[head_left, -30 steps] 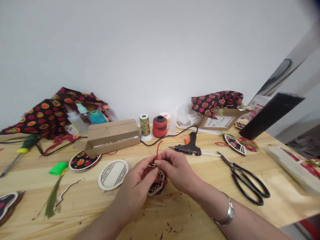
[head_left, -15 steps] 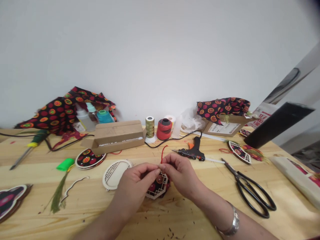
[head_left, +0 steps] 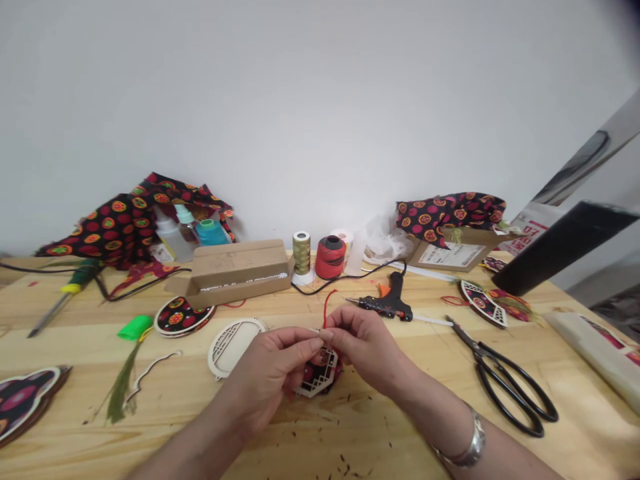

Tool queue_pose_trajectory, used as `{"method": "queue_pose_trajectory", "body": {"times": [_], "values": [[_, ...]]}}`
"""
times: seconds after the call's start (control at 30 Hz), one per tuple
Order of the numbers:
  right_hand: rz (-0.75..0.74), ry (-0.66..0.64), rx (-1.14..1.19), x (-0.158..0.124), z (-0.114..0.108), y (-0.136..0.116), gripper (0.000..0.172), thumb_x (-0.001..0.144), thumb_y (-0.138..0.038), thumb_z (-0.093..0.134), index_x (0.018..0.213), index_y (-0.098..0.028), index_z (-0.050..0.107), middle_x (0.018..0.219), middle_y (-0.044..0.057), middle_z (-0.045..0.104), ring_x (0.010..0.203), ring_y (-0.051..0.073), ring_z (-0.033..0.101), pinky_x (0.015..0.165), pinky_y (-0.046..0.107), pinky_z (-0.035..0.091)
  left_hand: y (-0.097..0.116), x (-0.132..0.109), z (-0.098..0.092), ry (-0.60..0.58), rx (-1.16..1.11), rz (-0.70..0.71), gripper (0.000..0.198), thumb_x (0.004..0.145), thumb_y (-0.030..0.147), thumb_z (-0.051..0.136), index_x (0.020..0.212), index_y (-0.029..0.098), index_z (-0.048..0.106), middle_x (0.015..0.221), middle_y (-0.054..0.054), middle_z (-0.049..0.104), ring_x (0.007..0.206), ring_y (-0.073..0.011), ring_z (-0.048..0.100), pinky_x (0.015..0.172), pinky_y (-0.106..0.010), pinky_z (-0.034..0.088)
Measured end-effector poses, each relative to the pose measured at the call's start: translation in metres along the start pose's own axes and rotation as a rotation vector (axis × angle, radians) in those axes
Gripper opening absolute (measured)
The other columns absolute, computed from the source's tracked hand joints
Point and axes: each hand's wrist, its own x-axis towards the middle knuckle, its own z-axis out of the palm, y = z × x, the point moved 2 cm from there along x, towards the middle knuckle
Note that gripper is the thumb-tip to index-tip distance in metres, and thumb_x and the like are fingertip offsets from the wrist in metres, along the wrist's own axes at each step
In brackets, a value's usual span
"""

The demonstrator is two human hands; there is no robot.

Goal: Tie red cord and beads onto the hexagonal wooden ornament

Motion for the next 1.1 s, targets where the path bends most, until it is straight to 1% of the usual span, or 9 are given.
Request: {"method": "queue_pose_trajectory", "body": {"times": [0.1, 0.23, 0.33, 0.43, 0.6, 0.7, 0.83, 0.93, 1.1], "values": [[0.002, 0.000, 0.000, 0.000, 0.000, 0.001, 0.014, 0.072, -0.020, 0.057, 0.061, -0.015, 0.049, 0.052, -0.005, 0.045, 0.047, 0.006, 0.038, 0.043, 0.017, 0.032, 0.001, 0.000, 0.000, 0.022, 0.031, 0.032, 0.013, 0.068, 0.025, 0.065, 0.072, 0.013, 0.069, 0.055, 0.001, 0.058, 0.041, -0.0028, 0.035, 0.039, -0.016, 0.022], [-0.023, -0.022, -0.044, -0.002, 0.000, 0.000, 0.011, 0.078, -0.023, 0.051, 0.070, -0.016, 0.054, 0.058, -0.004, 0.050, 0.049, 0.007, 0.041, 0.045, 0.017, 0.033, 0.002, 0.001, -0.001, 0.056, 0.016, 0.056, 0.015, 0.069, 0.027, 0.065, 0.072, 0.013, 0.069, 0.053, 0.001, 0.057, 0.040, -0.0024, 0.032, 0.038, -0.015, 0.022], [-0.124, -0.028, -0.218, -0.003, -0.002, -0.005, 0.018, 0.083, -0.023, 0.043, 0.078, -0.017, 0.060, 0.066, -0.001, 0.057, 0.058, 0.009, 0.047, 0.052, 0.019, 0.036, 0.002, 0.002, -0.004, 0.109, 0.001, 0.081, 0.017, 0.068, 0.029, 0.066, 0.072, 0.013, 0.068, 0.053, 0.002, 0.056, 0.039, -0.0019, 0.031, 0.038, -0.015, 0.023], [-0.188, -0.010, -0.427, -0.004, -0.003, -0.009, 0.021, 0.084, -0.023, 0.043, 0.076, -0.018, 0.062, 0.069, 0.000, 0.060, 0.064, 0.011, 0.051, 0.057, 0.021, 0.037, 0.002, 0.002, -0.006, 0.145, -0.013, 0.085, 0.016, 0.066, 0.029, 0.067, 0.071, 0.014, 0.067, 0.055, 0.003, 0.057, 0.039, -0.0017, 0.033, 0.037, -0.014, 0.024], [-0.244, 0.139, -0.640, -0.009, -0.003, -0.007, 0.020, 0.083, -0.025, 0.047, 0.067, -0.018, 0.058, 0.063, 0.000, 0.057, 0.059, 0.011, 0.049, 0.054, 0.022, 0.035, 0.004, 0.001, -0.005, 0.170, -0.049, 0.083, 0.015, 0.067, 0.028, 0.067, 0.072, 0.014, 0.067, 0.054, 0.002, 0.059, 0.040, -0.0038, 0.039, 0.038, -0.015, 0.029], [-0.378, 0.169, -0.737, -0.016, 0.002, -0.008, 0.015, 0.083, -0.022, 0.048, 0.071, -0.019, 0.057, 0.064, 0.000, 0.057, 0.060, 0.012, 0.049, 0.056, 0.023, 0.035, 0.006, 0.001, -0.004, 0.181, -0.072, 0.091, 0.011, 0.067, 0.025, 0.067, 0.071, 0.014, 0.068, 0.050, 0.003, 0.059, 0.041, -0.0050, 0.043, 0.040, -0.014, 0.033], [-0.667, 0.174, -1.008, -0.026, 0.014, -0.007, 0.012, 0.083, -0.019, 0.046, 0.078, -0.018, 0.056, 0.067, 0.003, 0.056, 0.061, 0.015, 0.048, 0.055, 0.027, 0.033, 0.006, 0.001, -0.003, 0.159, -0.116, 0.109, 0.010, 0.068, 0.024, 0.066, 0.070, 0.014, 0.067, 0.055, 0.001, 0.063, 0.046, -0.0070, 0.050, 0.044, -0.015, 0.039], [-0.833, 0.085, -1.234, -0.030, 0.021, -0.002, 0.012, 0.082, -0.013, 0.044, 0.080, -0.016, 0.055, 0.069, 0.004, 0.056, 0.062, 0.017, 0.046, 0.056, 0.030, 0.033, 0.005, -0.001, -0.002, 0.131, -0.195, 0.080, 0.009, 0.068, 0.023, 0.066, 0.069, 0.014, 0.066, 0.061, -0.002, 0.066, 0.047, -0.0086, 0.054, 0.045, -0.017, 0.041], [-0.907, -0.108, -1.402, -0.031, 0.024, -0.001, 0.014, 0.079, -0.009, 0.043, 0.082, -0.015, 0.055, 0.072, 0.006, 0.056, 0.062, 0.018, 0.047, 0.055, 0.032, 0.036, 0.007, -0.003, 0.000, 0.144, -0.289, -0.002, 0.008, 0.066, 0.021, 0.068, 0.068, 0.014, 0.064, 0.056, -0.001, 0.063, 0.046, -0.0080, 0.054, 0.042, -0.015, 0.040]]}}
